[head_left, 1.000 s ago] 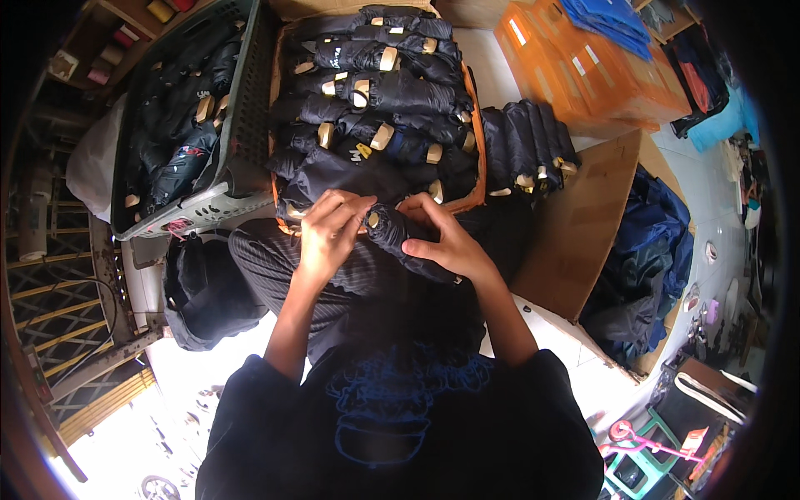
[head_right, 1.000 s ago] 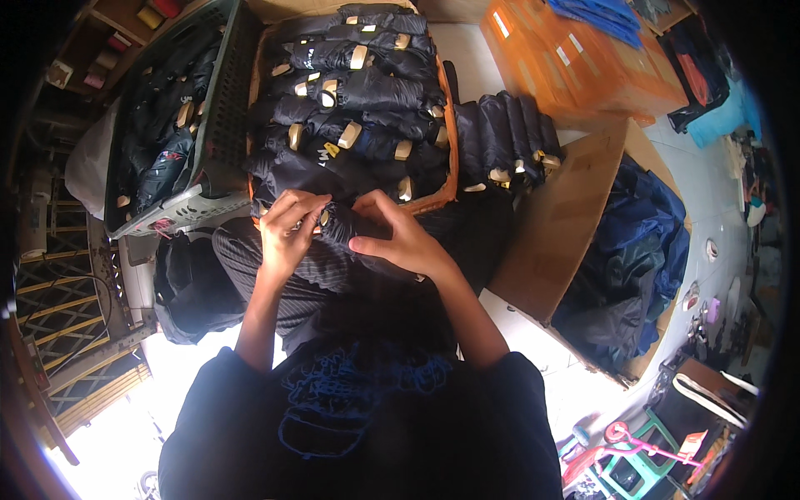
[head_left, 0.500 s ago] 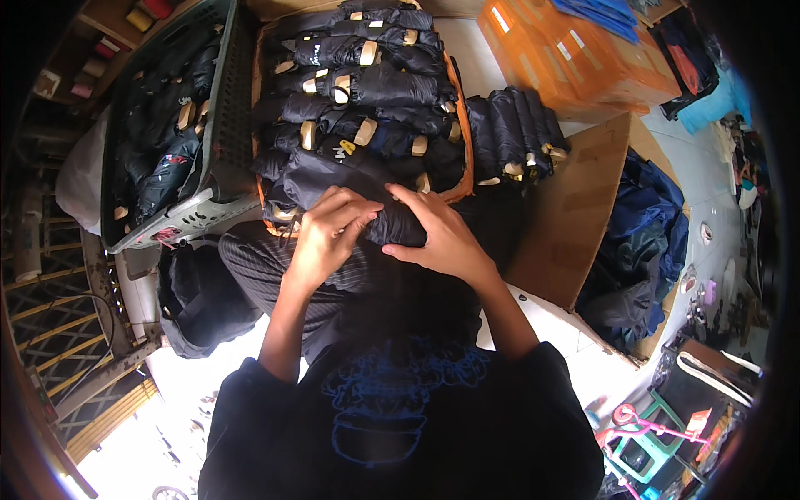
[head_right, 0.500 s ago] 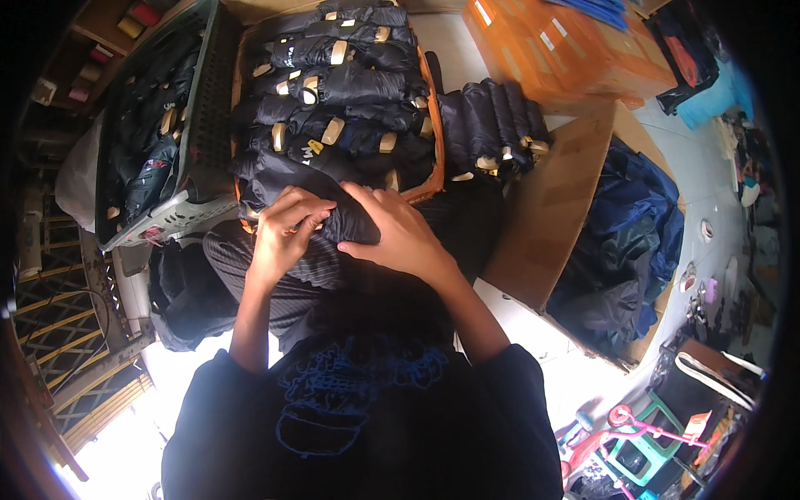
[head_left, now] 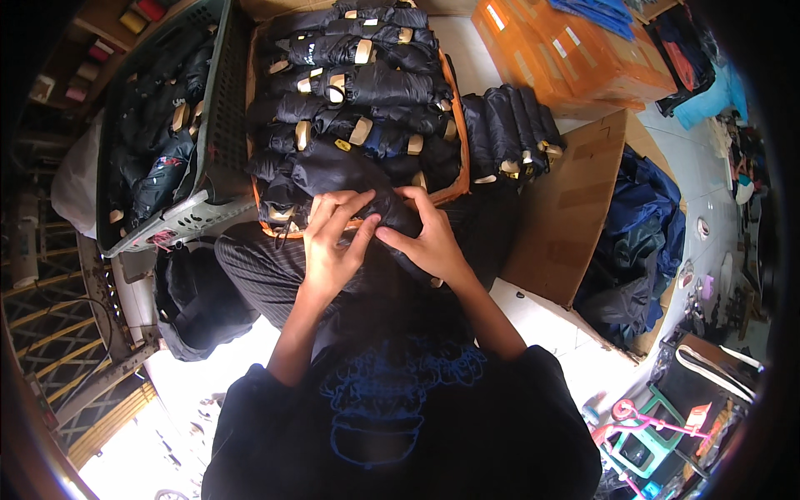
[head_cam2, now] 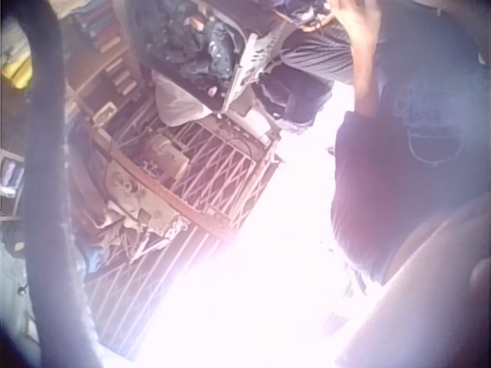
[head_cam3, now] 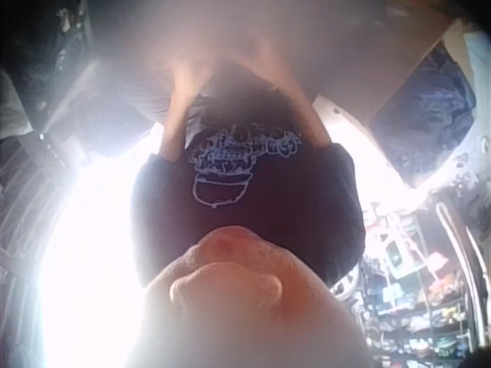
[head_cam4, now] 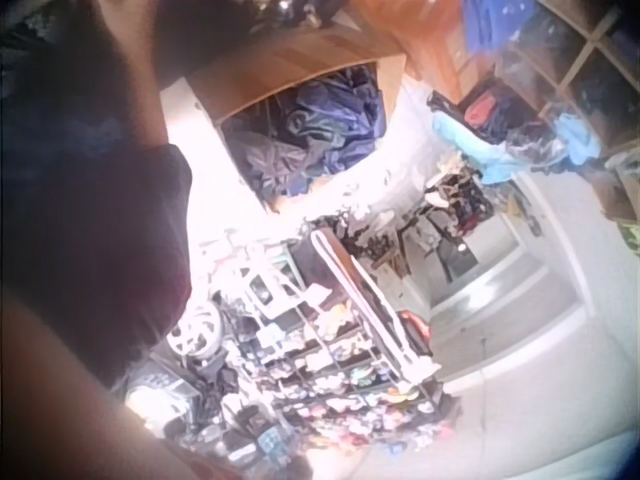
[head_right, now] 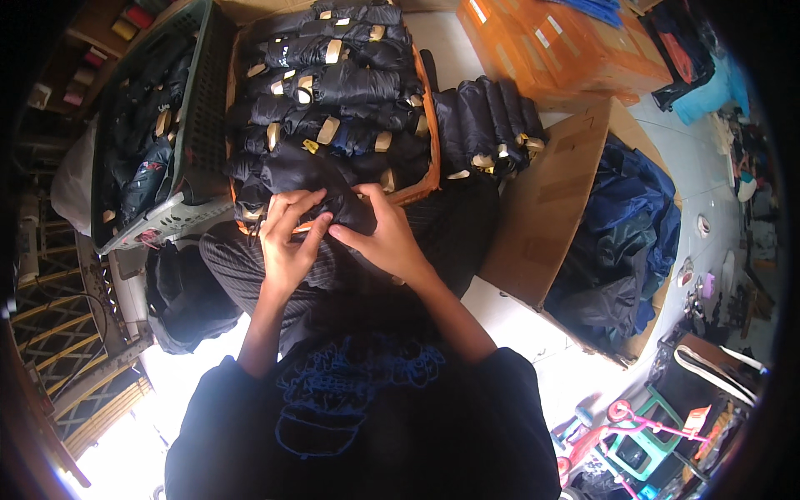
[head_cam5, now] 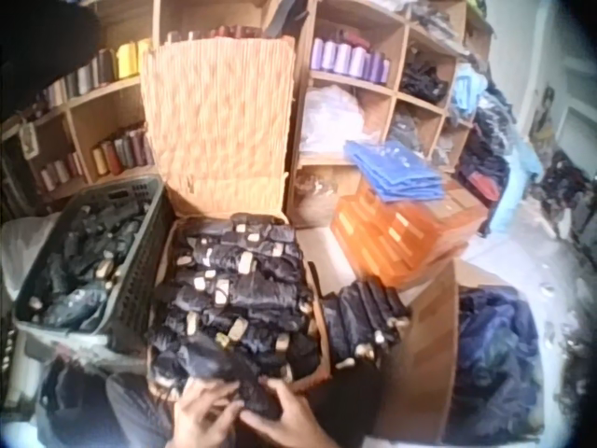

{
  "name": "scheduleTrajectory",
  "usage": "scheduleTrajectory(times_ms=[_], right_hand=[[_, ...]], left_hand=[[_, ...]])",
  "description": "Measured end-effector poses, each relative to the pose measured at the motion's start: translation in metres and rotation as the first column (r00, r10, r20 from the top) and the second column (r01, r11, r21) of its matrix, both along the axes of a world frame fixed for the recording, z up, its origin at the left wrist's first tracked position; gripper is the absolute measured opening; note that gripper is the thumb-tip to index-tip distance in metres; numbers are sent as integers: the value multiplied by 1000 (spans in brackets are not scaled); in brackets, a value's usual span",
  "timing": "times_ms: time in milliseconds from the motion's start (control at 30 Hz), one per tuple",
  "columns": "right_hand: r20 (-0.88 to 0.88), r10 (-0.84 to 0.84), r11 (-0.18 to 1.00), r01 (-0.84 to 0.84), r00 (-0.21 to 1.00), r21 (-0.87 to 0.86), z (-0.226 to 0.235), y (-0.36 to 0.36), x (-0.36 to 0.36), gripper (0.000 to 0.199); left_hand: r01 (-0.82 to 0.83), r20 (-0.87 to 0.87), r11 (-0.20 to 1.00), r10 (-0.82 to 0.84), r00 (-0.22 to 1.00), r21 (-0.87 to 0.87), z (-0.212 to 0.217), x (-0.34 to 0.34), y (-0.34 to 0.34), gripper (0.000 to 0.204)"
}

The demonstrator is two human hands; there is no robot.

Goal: The person sits on the floor and folds several pieces of dark-colored clothing. They fold each item into a compact bundle and place it into a basket filled with similar folded items.

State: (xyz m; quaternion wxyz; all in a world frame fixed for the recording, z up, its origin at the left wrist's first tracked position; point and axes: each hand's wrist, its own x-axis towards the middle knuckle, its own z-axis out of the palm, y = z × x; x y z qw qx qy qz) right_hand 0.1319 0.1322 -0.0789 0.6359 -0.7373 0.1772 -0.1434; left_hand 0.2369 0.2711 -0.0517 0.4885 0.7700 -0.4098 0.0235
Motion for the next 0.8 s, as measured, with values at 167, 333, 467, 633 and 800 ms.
scheduleTrajectory(times_ms=[167,333,467,633,800], right_hand=[[-4,-32,999,32,999,25,-9,9,2,57],[-73,2,992,8,997,127,-26,18,1,54],[-76,4,972,14,997,234,-37,24,1,53],[-124,52,954,-13,991,299,-35,26,3,51],[-129,67,942,-20,989,335,-30,26,2,52]], left_hand=[[39,125,999,-40,991,10,-10,1,7,28],[99,317,990,-126,940,100,-15,8,13,38],[149,206,980,-174,963,131,-16,15,18,41],[127,233,980,-160,959,151,-17,30,25,38],[15,219,979,-60,974,202,-19,29,28,28]])
